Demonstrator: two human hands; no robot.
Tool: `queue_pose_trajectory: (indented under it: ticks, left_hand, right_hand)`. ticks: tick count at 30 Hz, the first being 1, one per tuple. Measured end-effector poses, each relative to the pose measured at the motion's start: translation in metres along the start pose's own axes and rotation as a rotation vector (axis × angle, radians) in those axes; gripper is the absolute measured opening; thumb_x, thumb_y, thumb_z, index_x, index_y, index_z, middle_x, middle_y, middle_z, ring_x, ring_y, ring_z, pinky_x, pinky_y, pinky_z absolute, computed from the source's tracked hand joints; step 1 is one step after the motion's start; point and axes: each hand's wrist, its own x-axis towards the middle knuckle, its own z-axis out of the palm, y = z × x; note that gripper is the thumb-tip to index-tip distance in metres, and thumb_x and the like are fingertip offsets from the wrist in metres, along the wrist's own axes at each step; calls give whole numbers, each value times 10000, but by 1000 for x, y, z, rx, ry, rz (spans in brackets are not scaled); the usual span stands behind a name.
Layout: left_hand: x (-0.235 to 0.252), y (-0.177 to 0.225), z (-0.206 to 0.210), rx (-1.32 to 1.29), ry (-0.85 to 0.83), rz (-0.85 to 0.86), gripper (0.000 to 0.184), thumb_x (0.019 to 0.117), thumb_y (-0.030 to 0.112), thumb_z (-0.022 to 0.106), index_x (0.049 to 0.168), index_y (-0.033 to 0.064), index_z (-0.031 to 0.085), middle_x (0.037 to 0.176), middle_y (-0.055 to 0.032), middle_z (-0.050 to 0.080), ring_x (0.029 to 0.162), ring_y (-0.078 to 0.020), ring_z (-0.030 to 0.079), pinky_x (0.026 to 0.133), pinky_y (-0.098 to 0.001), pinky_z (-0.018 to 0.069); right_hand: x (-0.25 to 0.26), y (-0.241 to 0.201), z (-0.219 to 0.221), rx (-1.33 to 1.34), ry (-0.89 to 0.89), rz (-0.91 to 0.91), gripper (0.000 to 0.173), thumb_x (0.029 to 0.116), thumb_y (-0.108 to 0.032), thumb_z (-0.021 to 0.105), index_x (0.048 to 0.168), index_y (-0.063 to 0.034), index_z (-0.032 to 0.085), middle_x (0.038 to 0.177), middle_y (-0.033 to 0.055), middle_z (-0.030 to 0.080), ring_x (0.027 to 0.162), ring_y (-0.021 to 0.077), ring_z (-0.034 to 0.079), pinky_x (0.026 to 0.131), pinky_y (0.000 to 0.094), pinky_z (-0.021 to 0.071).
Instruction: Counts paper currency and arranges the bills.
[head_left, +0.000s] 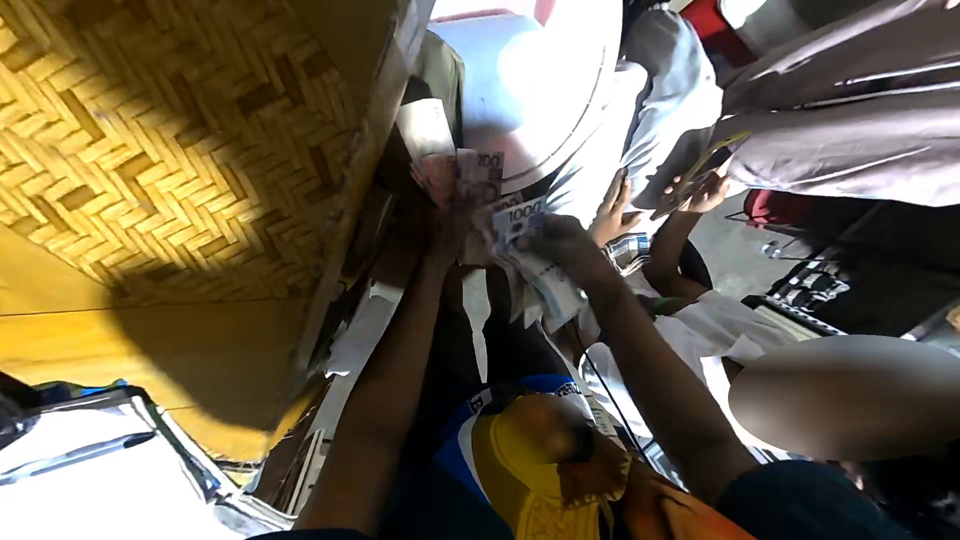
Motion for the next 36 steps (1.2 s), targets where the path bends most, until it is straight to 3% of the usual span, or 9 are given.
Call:
queue_pose_trajectory:
  ticks: [4,6,10,14,19,24,30,34,36]
  left_hand:
    - [-9,3,18,55,12,52,451,1053,172,573,1398,-107,494,1327,-258,590,1202,-234,584,1060,-359,457]
    - [-8,-5,22,-66,13,10,534,1018,207,640,1428,-84,459,1333,-224,592,1205,-195,596,1050,-336,487]
    - [-12,-5,23,-144,-32,-49,611,982,170,692,1451,-85,394,1317,-202,584,1153,-129,598,1007,-278,496]
    - [-7,-11,20,-98,-94,-6,511,1037,252,621,1411,-64,473,1292,-183,620,1161,-128,612,1028,-294,492]
    - [-3,-15,-9,-8,-311,19,441,1056,233,576,1372,-66,504,1182,-156,662,1031,-122,658,942,-317,553]
    - [3,-23,-12,-48,-440,171,251,1021,106,592,1207,-63,596,947,-41,724,802,-38,694,768,-230,599]
    - [2,-32,-12,-137,-414,103,238,1056,168,534,1203,-12,583,880,14,716,730,-15,660,677,-193,560]
    - [-9,-18,-8,-470,-238,-117,274,1102,183,423,1307,37,530,1003,-10,654,876,-66,638,801,-264,566]
    - [-13,-5,-8,-620,-198,-84,369,1130,350,288,1298,124,525,1030,33,666,924,-27,650,822,-244,575]
  right_hand:
    - [12,15,38,277,395,-52,170,969,-63,669,1123,6,654,880,21,717,750,59,696,711,257,616]
    - [28,27,44,289,530,-74,192,949,-56,689,1121,19,650,885,48,710,741,83,692,696,278,613]
    - [41,42,48,367,534,-21,275,959,-92,690,1197,23,613,944,91,694,787,130,692,728,326,615]
    - [38,41,40,552,392,83,215,1007,-94,625,1194,10,605,932,83,705,798,146,699,756,350,616]
    - [32,12,-9,244,295,-249,98,933,14,655,1002,-44,691,857,-20,747,783,58,709,775,283,614]
    - [51,-33,-33,-240,-11,-398,139,874,-18,751,1009,-13,718,886,-16,747,790,11,699,777,226,601]
    - [53,-64,-36,-471,222,-668,75,887,-74,735,920,-9,719,846,-21,705,731,-45,616,708,162,525]
    - [19,-74,-19,-727,192,-973,176,904,36,612,950,25,782,913,151,756,924,209,693,867,330,537]
    - [5,-47,-3,-862,74,-1041,170,898,64,605,899,14,768,899,168,752,936,316,703,893,433,537]
